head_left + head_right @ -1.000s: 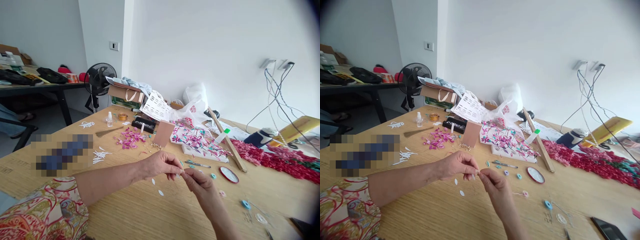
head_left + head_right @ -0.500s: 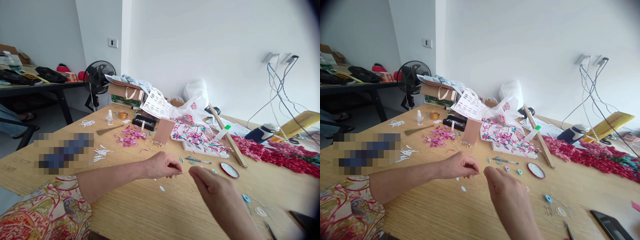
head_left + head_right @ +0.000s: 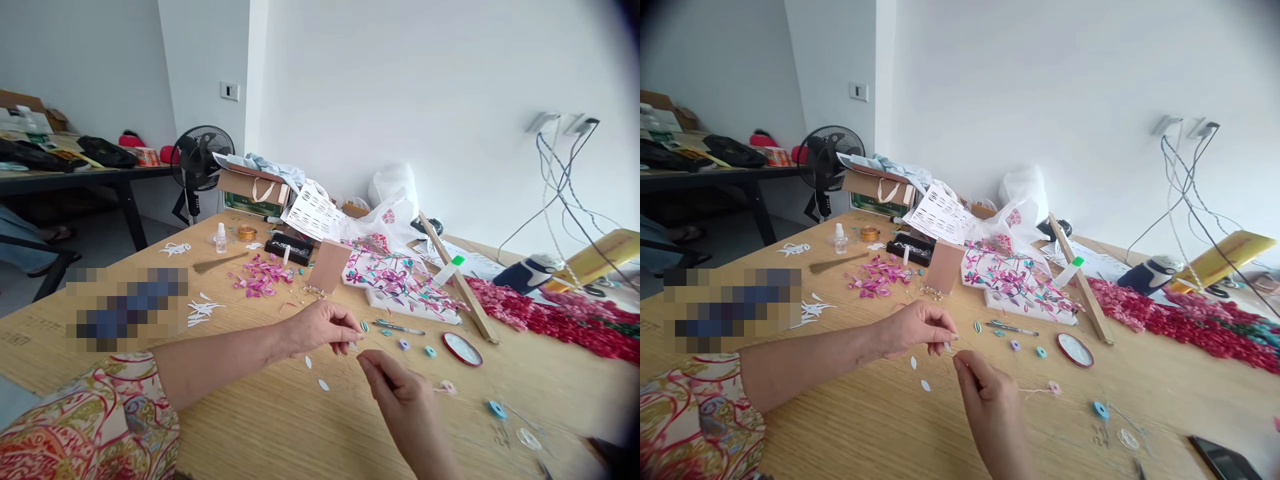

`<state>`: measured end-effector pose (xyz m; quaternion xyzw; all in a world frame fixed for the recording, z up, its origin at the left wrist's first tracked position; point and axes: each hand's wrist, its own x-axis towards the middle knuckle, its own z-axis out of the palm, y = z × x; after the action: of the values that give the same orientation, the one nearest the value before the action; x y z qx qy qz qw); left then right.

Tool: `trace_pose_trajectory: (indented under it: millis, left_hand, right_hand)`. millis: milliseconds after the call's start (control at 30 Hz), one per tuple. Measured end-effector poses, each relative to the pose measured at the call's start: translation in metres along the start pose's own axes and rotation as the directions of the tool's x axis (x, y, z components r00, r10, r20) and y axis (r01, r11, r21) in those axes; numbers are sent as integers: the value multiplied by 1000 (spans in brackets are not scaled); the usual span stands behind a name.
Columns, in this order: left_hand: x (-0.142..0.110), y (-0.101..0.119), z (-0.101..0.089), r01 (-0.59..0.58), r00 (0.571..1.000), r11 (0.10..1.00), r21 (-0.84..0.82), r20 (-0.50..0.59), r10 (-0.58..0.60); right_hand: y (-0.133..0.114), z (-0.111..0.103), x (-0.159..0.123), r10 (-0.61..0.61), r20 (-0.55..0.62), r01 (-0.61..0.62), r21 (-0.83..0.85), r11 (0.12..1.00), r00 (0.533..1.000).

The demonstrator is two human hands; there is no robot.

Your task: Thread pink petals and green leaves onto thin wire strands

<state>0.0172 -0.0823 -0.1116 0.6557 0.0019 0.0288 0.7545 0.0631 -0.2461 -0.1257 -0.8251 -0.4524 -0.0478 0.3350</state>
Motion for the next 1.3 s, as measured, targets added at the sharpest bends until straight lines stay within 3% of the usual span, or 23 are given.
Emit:
trace_pose_trajectory:
  millis: [133, 267, 333, 400, 500, 600, 667, 767, 833, 900, 1000, 1067, 1167, 1233, 1300]
  left_hand:
    - [0, -4, 1, -63, 996, 966, 249, -37, 75]
    - [-5, -2, 3, -218, 976, 845, 488, 106, 190]
    - [-7, 0, 5, -204, 972, 882, 424, 193, 132]
    - [-8, 2, 6, -107, 972, 956, 274, 229, 43]
    - [-7, 4, 6, -7, 982, 998, 69, 190, -7]
    - [-4, 2, 5, -25, 994, 999, -20, 107, 27]
    - [-2, 0, 4, -57, 997, 998, -9, 49, 57]
    - [0, -1, 4, -95, 994, 987, 127, -42, 101]
    - [-1, 1, 3, -143, 981, 944, 298, -83, 175]
    - [-3, 3, 3, -220, 956, 840, 496, -63, 288]
    - [-5, 5, 2, -338, 917, 649, 681, 83, 391]
    - [-6, 5, 3, -385, 911, 614, 689, 177, 373]
    - [-7, 5, 4, -325, 944, 787, 525, 222, 242]
    - [-7, 6, 5, -195, 971, 923, 331, 198, 134]
    - [-7, 7, 6, -94, 987, 982, 167, 145, 70]
  right_hand:
    - [-15, -4, -5, -92, -25, 83, -263, 961, 995]
    - [-21, -25, 6, -124, 96, 151, -363, 920, 988]
    - [-17, -37, 17, -113, 163, 156, -284, 946, 980]
    - [-9, -43, 27, -75, 204, 106, -144, 984, 976]
    - [3, -37, 33, 5, 211, -26, 97, 995, 977]
    - [8, -18, 27, 66, 170, -109, 252, 962, 983]
    - [7, -5, 20, 78, 116, -106, 251, 962, 990]
    - [0, 7, 10, 44, -6, -43, 105, 994, 999]
    - [-6, 10, 5, -9, -75, 5, -42, 999, 997]
    - [-11, 8, 3, -69, -86, 53, -180, 982, 994]
    - [-17, -5, 6, -142, -18, 129, -317, 940, 990]
    - [-18, -19, 13, -158, 42, 164, -321, 933, 986]
    - [-11, -36, 26, -131, 137, 152, -160, 975, 982]
    - [-2, -38, 33, -67, 177, 65, 18, 998, 982]
    - [8, -32, 35, 22, 188, -62, 211, 975, 982]
